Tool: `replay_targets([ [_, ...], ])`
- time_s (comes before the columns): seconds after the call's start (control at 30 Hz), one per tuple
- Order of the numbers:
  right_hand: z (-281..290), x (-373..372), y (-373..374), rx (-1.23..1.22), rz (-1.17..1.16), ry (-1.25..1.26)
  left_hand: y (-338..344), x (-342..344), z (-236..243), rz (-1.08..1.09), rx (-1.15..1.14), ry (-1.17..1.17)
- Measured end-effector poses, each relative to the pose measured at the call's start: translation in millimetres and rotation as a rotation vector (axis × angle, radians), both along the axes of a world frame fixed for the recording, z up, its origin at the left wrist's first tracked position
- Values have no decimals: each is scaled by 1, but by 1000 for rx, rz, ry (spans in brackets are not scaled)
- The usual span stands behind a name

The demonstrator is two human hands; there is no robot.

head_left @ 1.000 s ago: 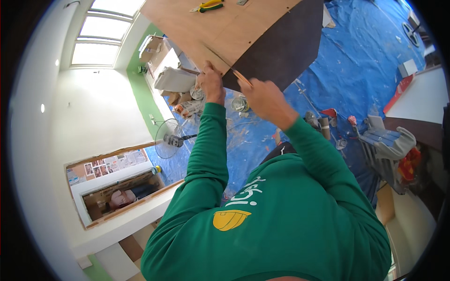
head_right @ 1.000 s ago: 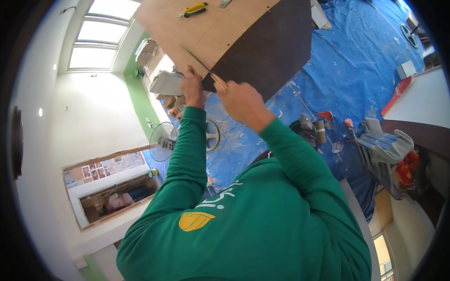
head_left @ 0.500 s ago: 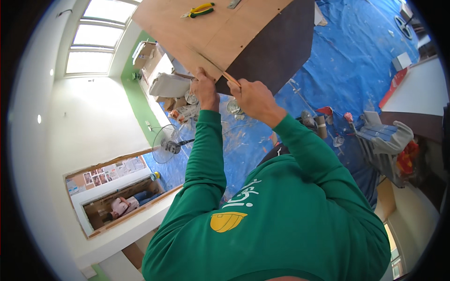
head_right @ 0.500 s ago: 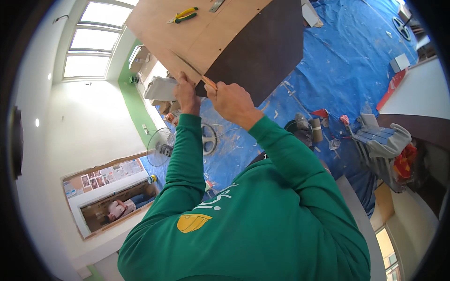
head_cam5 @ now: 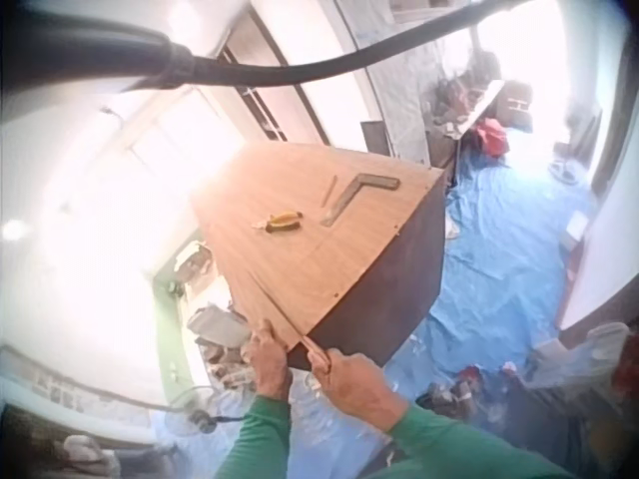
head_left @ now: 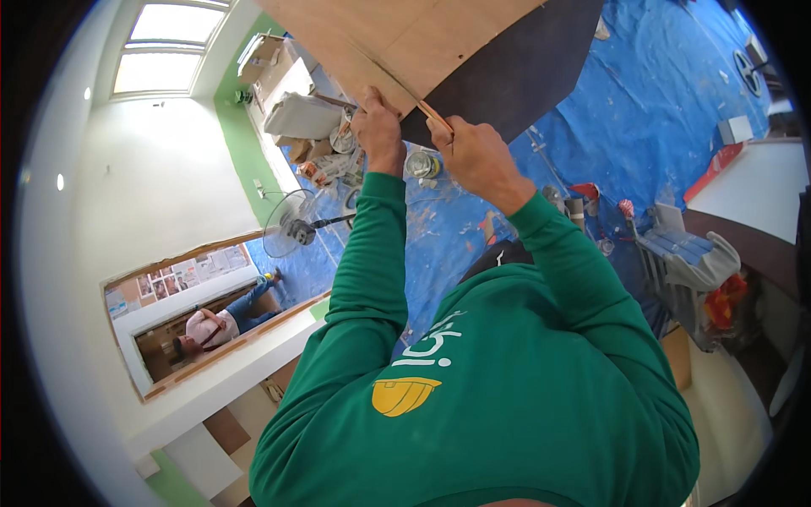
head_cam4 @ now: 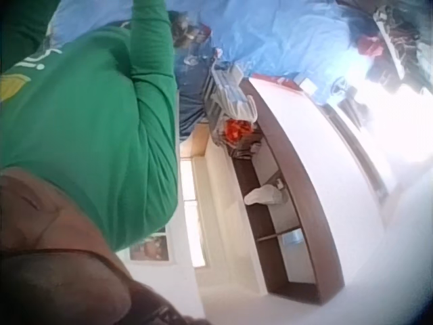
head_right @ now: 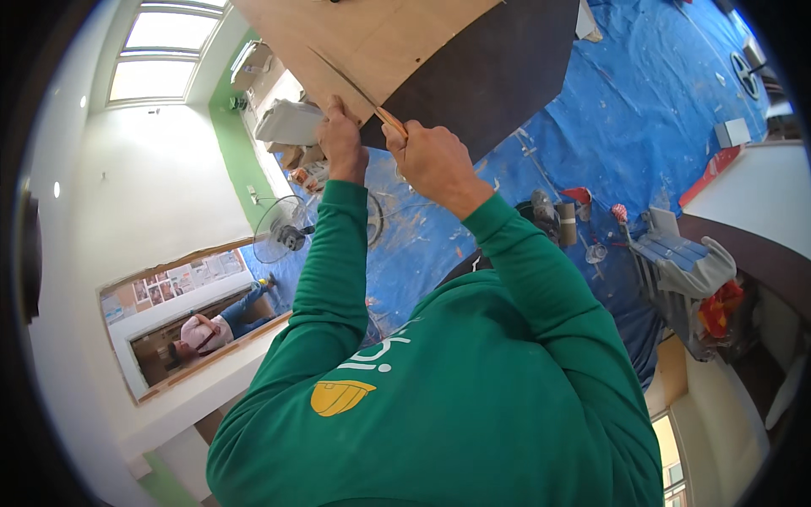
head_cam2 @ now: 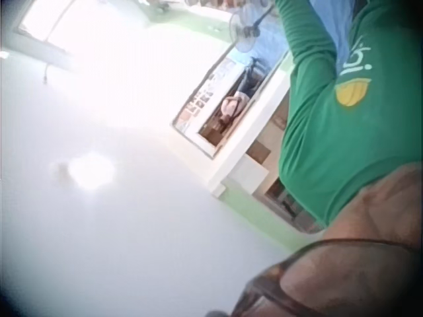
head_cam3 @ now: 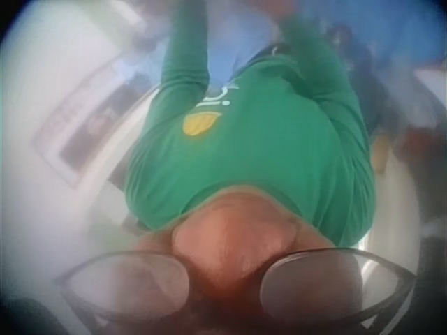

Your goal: The person uses a utility knife to cut a large piece of plywood resting on a workbench. They score the wood along a straight line, flip the board over, and continue cutting from the other side to complete the separation.

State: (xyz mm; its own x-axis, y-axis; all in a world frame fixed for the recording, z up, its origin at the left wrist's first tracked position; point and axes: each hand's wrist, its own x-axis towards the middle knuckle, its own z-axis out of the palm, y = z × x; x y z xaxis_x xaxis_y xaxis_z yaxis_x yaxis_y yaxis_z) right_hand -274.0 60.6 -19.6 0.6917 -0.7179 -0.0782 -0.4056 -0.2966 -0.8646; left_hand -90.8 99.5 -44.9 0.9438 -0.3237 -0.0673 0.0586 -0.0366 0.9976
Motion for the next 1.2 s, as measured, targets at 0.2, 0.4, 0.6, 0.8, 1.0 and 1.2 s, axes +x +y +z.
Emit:
replay_targets([
  [0.2, -5, 3, 4, -33, -40, -37, -3, 6, -8, -44, -169, 73],
  [0.4, -14, -84, 43, -17, 17, -62, 4, -1, -2, -20, -54, 34],
  [0.6, -22, -74, 37, -248, 86, -124, 3, 7, -7, -23, 189, -9],
  [0.8, -1, -6, 1, -31, 21, 33, 1, 11, 0, -31, 13, 42],
  [1.0, -10, -124, 51, 58, 101, -19, 7, 4, -6, -16, 53, 25],
  [1.2, -7, -1, 3, -58, -44, 32, -8, 2, -1, -17, 22, 59],
])
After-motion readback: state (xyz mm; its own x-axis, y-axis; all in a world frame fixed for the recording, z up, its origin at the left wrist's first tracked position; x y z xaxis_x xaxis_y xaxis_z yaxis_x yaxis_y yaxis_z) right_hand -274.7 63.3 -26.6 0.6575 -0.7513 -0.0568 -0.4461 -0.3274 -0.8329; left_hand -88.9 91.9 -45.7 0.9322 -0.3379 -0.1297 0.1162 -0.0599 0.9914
